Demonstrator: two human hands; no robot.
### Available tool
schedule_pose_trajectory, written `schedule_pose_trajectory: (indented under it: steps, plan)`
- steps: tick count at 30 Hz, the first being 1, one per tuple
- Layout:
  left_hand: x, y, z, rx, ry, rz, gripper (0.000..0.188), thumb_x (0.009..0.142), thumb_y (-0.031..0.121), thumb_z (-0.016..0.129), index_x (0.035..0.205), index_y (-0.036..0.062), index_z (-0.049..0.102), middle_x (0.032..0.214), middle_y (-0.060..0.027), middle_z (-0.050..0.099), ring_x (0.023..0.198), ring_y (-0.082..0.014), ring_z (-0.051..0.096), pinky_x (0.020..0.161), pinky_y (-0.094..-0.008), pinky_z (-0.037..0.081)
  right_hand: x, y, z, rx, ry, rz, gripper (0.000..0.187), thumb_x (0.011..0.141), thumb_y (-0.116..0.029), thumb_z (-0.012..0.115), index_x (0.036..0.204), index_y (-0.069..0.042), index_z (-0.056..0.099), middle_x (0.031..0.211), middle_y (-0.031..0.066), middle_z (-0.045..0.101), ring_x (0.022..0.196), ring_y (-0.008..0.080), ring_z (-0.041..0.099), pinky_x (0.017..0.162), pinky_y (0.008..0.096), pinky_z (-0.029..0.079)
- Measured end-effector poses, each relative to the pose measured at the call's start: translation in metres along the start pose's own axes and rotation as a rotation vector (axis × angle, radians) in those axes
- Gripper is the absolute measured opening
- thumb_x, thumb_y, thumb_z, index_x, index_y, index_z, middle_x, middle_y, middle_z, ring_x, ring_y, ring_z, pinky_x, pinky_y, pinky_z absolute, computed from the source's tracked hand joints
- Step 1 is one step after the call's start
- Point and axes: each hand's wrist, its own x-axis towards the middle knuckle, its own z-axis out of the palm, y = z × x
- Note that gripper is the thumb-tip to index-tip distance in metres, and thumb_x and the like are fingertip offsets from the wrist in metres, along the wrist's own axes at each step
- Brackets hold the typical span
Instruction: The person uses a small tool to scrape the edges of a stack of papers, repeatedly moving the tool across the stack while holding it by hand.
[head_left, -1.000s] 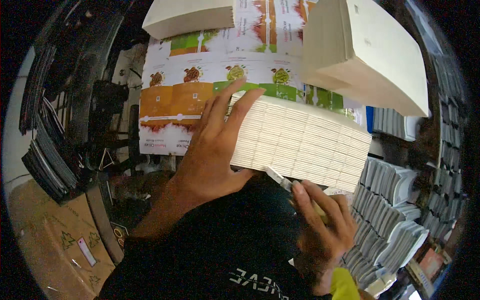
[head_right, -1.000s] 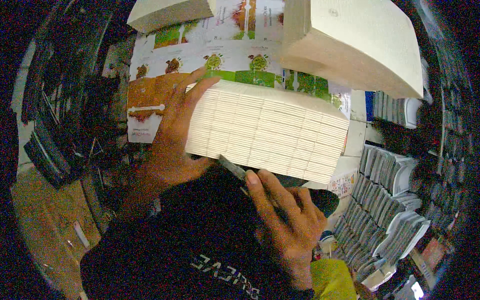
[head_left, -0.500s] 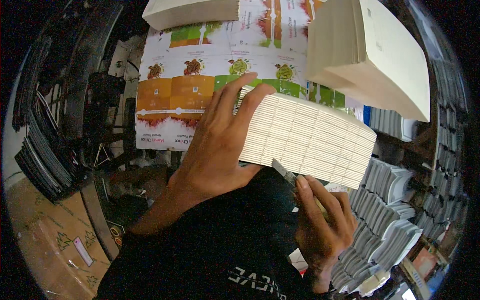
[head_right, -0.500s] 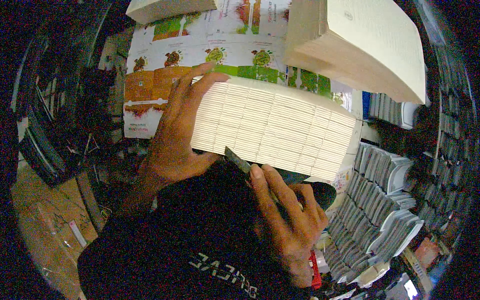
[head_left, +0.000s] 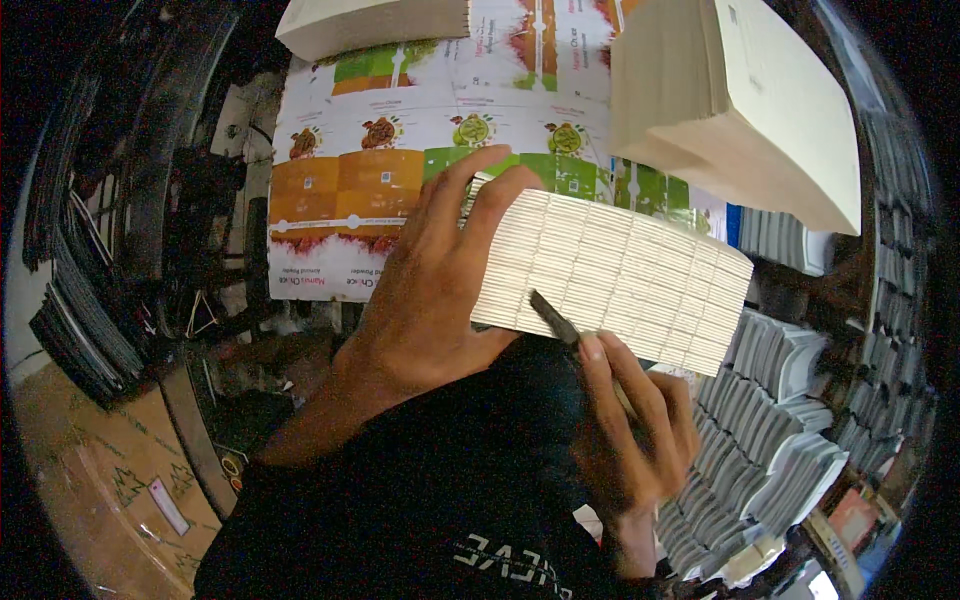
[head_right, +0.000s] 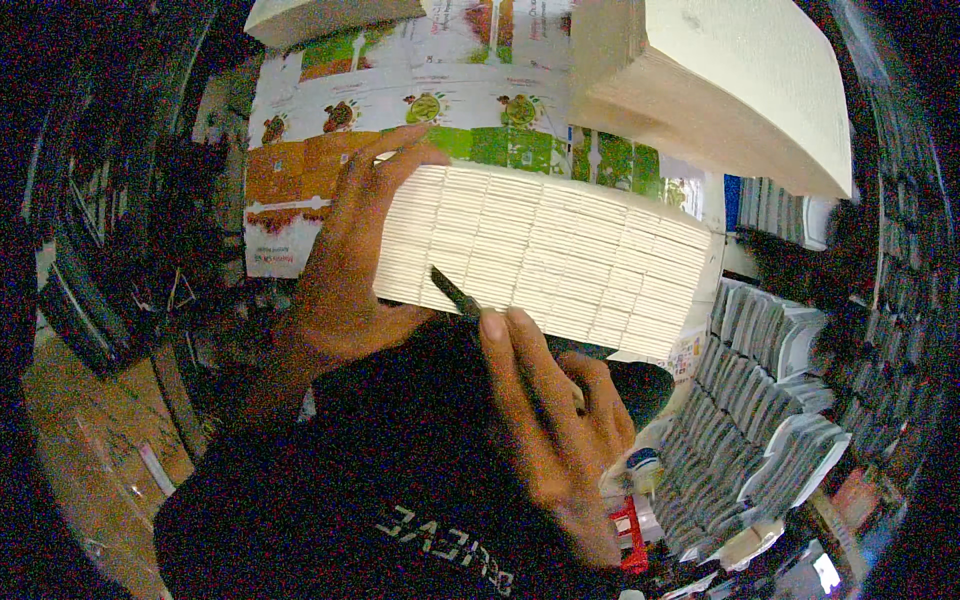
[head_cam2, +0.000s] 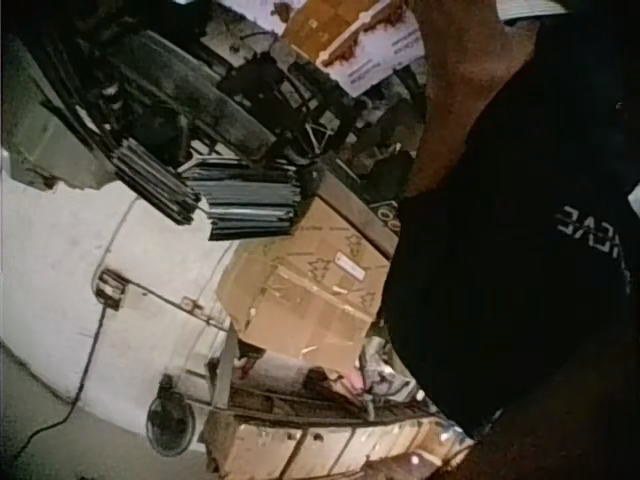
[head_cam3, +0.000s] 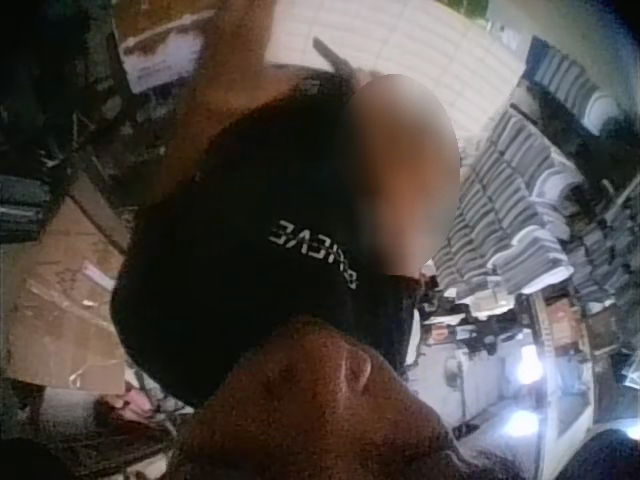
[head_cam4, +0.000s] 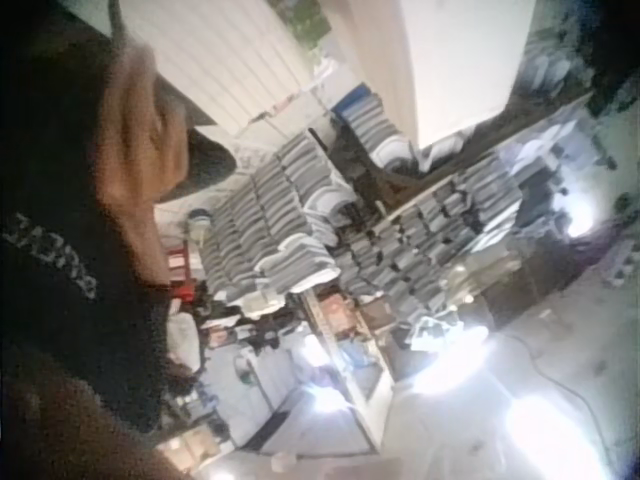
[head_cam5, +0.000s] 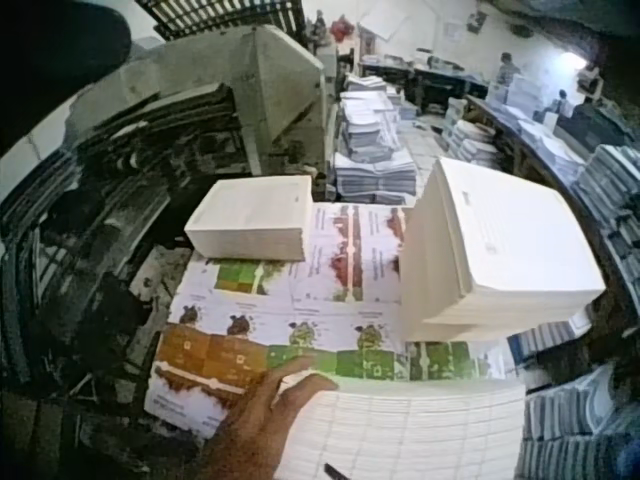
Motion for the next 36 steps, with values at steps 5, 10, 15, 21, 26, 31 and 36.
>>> schedule_pose_trajectory:
  steps: [5,10,15,21,26,31,36]
  plan:
    - [0.000,0.002,0.002,0.004,0.000,-0.017,0.094,0.068,0.010,0.092,0.149,0.0022,0.045,0.151,-0.0277,0.046,0.141,-0.0502,0.047,0.120,-0.0549,0.041,0.004,0.000,0.004,0.038,0.203,0.169,0.042,0.082,0.005,0.084,0.122,-0.010,0.082,0.111,0.0097,0.082,0.081,0.0242,0.071,0.067,0.0319,0.054]
    - [0.000,0.000,0.001,-0.016,0.028,-0.017,0.093,0.068,0.008,0.092,0.150,0.0039,0.046,0.150,-0.0271,0.047,0.141,-0.0501,0.048,0.121,-0.0536,0.041,0.002,-0.003,0.000,0.039,0.053,0.144,0.042,0.083,0.004,0.085,0.122,-0.010,0.082,0.112,0.0066,0.082,0.080,0.0211,0.070,0.066,0.0310,0.053]
    - [0.001,0.000,0.001,-0.012,0.024,0.002,0.094,0.067,0.006,0.091,0.150,0.0043,0.046,0.151,-0.0271,0.047,0.142,-0.0504,0.047,0.121,-0.0532,0.041,0.001,-0.001,0.002,0.042,0.087,0.140,0.043,0.082,0.003,0.086,0.122,-0.011,0.082,0.113,0.0066,0.082,0.079,0.0203,0.069,0.065,0.0299,0.052]
    - [-0.005,-0.007,0.009,-0.024,0.029,-0.006,0.095,0.068,0.010,0.092,0.151,0.0046,0.045,0.153,-0.0265,0.044,0.144,-0.0484,0.045,0.121,-0.0554,0.036,0.001,0.008,0.001,0.005,-0.009,-0.008,0.054,0.081,-0.008,0.076,0.135,-0.005,0.076,0.129,0.0105,0.077,0.081,0.0225,0.068,0.070,0.0313,0.059]
    - [-0.010,-0.001,0.003,0.007,-0.006,-0.040,0.095,0.072,0.018,0.092,0.152,0.0051,0.044,0.155,-0.0248,0.044,0.146,-0.0462,0.043,0.122,-0.0587,0.027,0.014,-0.001,0.005,0.019,0.149,0.042,0.049,0.079,-0.001,0.081,0.127,-0.007,0.079,0.118,0.0102,0.079,0.081,0.0231,0.070,0.068,0.0311,0.056]
    - [-0.008,0.001,0.003,0.018,-0.020,-0.022,0.094,0.074,0.020,0.090,0.153,0.0052,0.042,0.156,-0.0239,0.043,0.146,-0.0449,0.043,0.123,-0.0602,0.025,0.008,0.005,-0.007,0.044,0.063,0.110,0.052,0.074,-0.001,0.081,0.125,-0.008,0.081,0.116,0.0105,0.080,0.080,0.0246,0.070,0.068,0.0330,0.056]
    - [-0.009,0.001,0.002,0.026,-0.013,-0.022,0.094,0.075,0.020,0.090,0.154,0.0060,0.041,0.156,-0.0238,0.044,0.147,-0.0441,0.043,0.123,-0.0609,0.025,0.001,0.008,-0.004,0.079,0.008,0.078,0.066,0.065,-0.012,0.076,0.131,-0.007,0.079,0.126,0.0110,0.078,0.079,0.0260,0.068,0.069,0.0339,0.059]
